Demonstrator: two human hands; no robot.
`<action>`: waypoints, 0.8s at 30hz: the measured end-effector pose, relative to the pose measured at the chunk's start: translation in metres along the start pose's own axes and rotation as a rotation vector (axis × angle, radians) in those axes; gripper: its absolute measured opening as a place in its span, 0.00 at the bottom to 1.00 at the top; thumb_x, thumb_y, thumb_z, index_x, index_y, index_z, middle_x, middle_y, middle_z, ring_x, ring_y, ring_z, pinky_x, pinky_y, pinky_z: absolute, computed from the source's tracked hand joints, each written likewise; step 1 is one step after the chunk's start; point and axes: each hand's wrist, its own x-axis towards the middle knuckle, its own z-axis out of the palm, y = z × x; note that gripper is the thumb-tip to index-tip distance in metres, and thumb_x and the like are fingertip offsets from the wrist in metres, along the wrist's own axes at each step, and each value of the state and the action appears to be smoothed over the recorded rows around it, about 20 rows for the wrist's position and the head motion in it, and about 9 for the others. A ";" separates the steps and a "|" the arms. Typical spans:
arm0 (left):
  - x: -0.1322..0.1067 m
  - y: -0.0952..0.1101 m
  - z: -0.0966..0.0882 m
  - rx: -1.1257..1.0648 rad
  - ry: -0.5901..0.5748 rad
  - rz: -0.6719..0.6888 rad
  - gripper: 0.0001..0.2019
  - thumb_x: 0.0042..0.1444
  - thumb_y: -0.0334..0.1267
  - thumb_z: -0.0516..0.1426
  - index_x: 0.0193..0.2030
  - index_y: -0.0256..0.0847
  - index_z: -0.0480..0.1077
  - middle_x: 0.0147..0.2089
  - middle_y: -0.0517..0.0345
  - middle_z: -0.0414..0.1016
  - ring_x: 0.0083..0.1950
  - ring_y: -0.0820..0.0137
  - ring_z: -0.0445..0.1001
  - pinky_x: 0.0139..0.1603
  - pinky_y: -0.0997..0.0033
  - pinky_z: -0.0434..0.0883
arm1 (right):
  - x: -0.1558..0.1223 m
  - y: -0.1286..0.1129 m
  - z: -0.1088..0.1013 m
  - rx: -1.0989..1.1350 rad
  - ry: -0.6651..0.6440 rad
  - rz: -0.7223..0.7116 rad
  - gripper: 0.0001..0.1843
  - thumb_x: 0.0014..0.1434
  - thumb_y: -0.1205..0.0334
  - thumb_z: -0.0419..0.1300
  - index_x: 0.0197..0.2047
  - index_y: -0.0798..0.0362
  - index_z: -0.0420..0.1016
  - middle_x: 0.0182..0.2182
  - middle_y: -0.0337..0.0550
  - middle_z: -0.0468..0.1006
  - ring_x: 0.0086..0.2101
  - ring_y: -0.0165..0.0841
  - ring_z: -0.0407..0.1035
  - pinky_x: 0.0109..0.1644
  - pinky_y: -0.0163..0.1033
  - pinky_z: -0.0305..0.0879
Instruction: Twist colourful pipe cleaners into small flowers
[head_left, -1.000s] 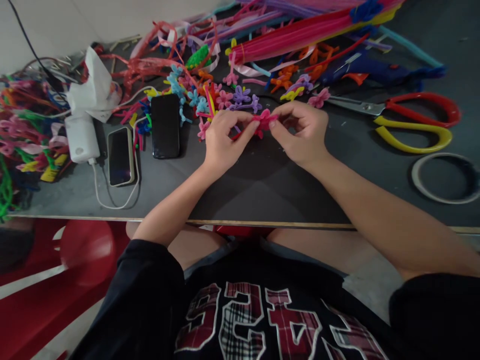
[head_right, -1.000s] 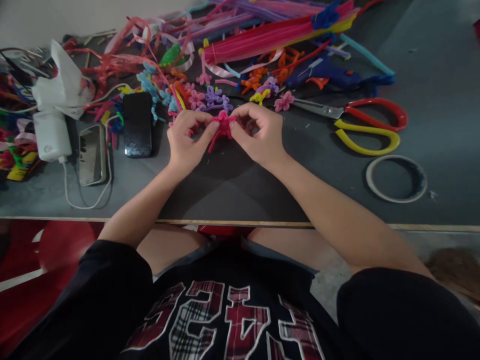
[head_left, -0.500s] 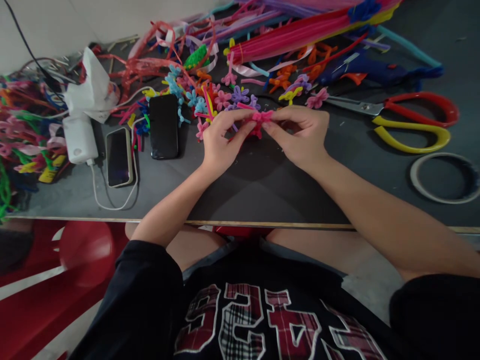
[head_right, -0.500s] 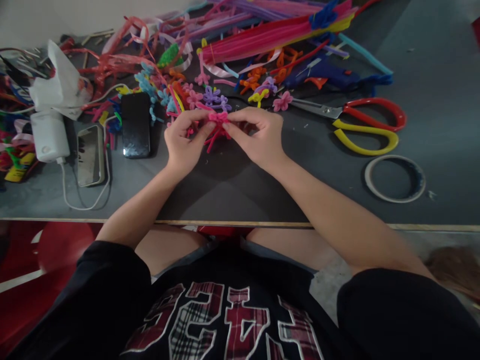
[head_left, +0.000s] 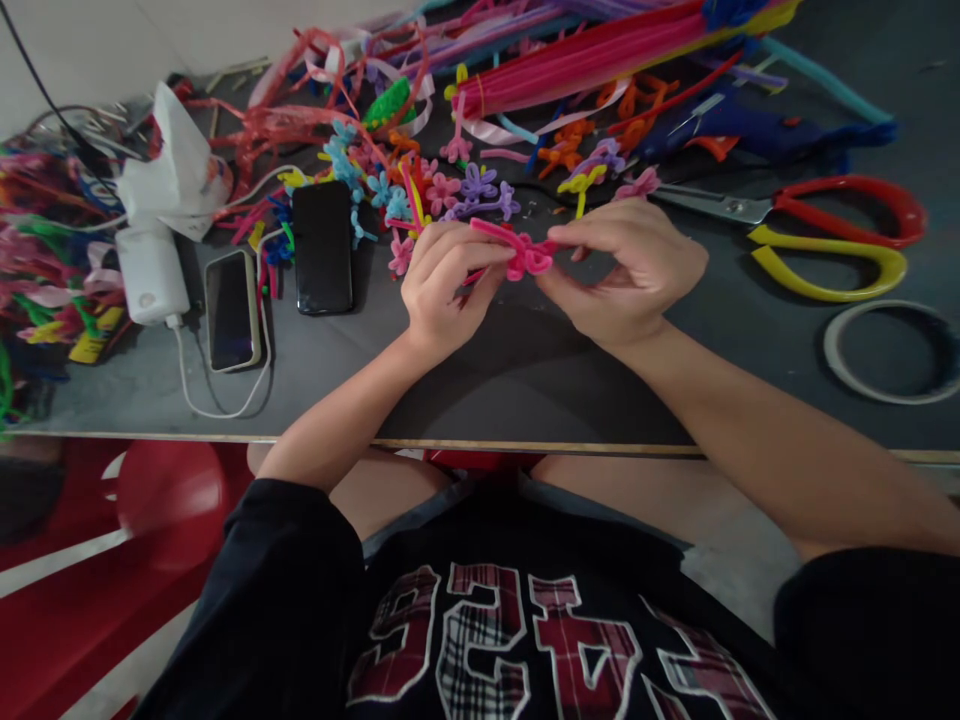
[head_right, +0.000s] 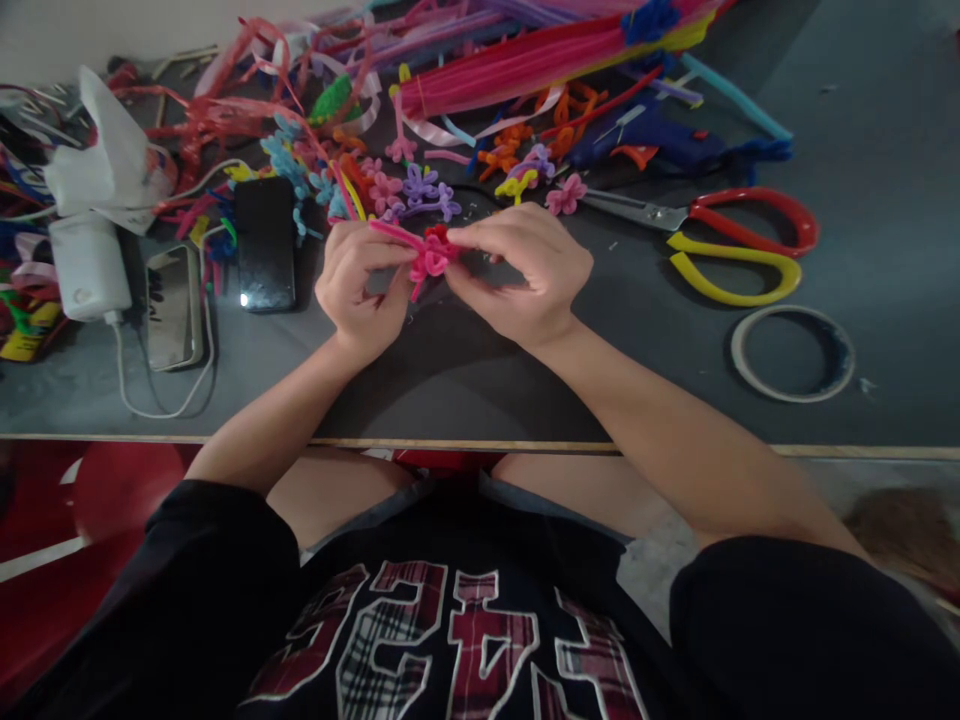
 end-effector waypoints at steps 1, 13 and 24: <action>0.000 -0.001 -0.001 0.012 0.002 0.002 0.16 0.67 0.53 0.51 0.39 0.49 0.76 0.39 0.57 0.81 0.47 0.64 0.79 0.56 0.52 0.73 | 0.000 0.000 -0.001 -0.009 -0.027 0.026 0.17 0.57 0.37 0.65 0.38 0.41 0.78 0.33 0.42 0.83 0.34 0.39 0.75 0.47 0.51 0.70; 0.003 -0.002 -0.004 0.044 -0.025 0.019 0.17 0.67 0.54 0.50 0.39 0.50 0.76 0.37 0.57 0.81 0.47 0.62 0.78 0.55 0.51 0.75 | 0.005 0.004 -0.007 -0.150 0.133 -0.565 0.03 0.60 0.58 0.66 0.39 0.41 0.81 0.30 0.36 0.83 0.30 0.33 0.74 0.37 0.42 0.72; 0.009 0.003 -0.006 -0.061 -0.051 -0.003 0.13 0.66 0.53 0.53 0.43 0.51 0.75 0.40 0.57 0.81 0.48 0.63 0.79 0.56 0.52 0.75 | 0.004 0.003 -0.012 -0.098 -0.186 -0.118 0.16 0.58 0.41 0.66 0.27 0.41 0.79 0.30 0.40 0.82 0.36 0.40 0.75 0.49 0.53 0.73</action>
